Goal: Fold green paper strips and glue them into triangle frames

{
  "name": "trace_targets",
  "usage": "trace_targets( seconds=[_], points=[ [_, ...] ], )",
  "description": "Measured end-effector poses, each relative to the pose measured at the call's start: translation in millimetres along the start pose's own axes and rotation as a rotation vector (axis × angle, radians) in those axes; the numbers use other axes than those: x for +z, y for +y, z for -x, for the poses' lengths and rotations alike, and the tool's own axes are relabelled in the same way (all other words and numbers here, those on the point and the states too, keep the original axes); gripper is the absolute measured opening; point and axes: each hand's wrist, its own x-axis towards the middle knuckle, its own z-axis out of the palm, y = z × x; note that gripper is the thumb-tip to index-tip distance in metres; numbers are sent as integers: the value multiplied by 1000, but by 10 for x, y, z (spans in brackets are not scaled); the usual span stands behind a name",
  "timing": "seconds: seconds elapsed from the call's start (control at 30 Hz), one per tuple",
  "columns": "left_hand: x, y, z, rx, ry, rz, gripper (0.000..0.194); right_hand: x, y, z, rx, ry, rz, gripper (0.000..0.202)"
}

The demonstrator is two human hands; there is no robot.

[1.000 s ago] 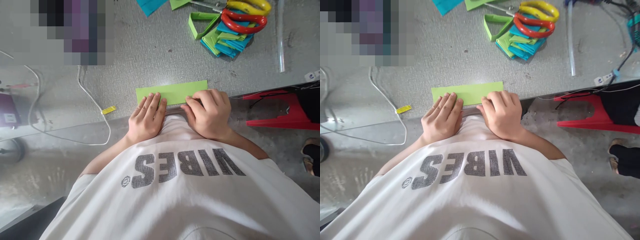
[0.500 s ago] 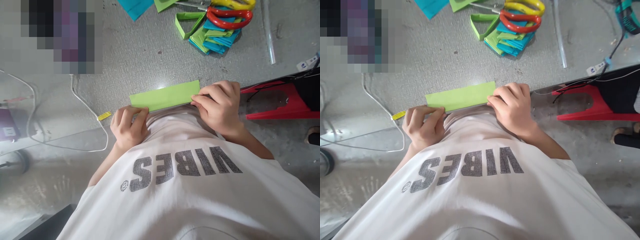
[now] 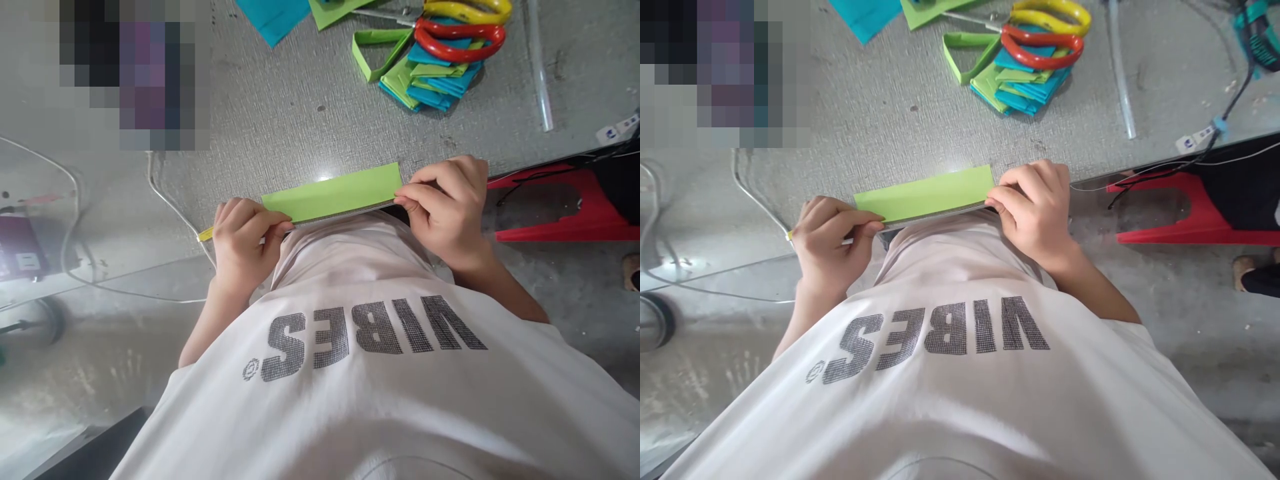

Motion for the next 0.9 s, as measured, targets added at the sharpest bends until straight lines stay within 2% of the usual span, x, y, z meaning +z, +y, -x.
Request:
trace_targets(
  seconds=[0.13,0.27,0.33,0.43,0.53,0.6,0.73,0.9],
  points=[
    [-70,37,-84,-83,-38,-14,22,-16,-10,-50,-11,10,-2,33],
    [-104,63,-157,-164,-94,-46,17,-1,-40,-110,-48,96,6,37],
    [-95,70,-186,-174,-92,-60,14,-6,-59,-132,-8,44,27,33],
    [-65,92,-231,-253,-104,-45,10,-33,-92,-162,96,-111,44,23],
    [-55,105,-271,-351,-128,-10,7,-48,-114,-196,124,-127,36,14],
    [-71,90,-282,-337,-161,-23,7,-35,-117,-215,132,-115,38,9],
    [-125,20,-253,-208,-182,-62,8,32,-113,-234,119,-105,54,6],
    [-117,-41,-187,-63,-159,-68,31,120,-93,-240,94,-7,47,9]
  ],
)
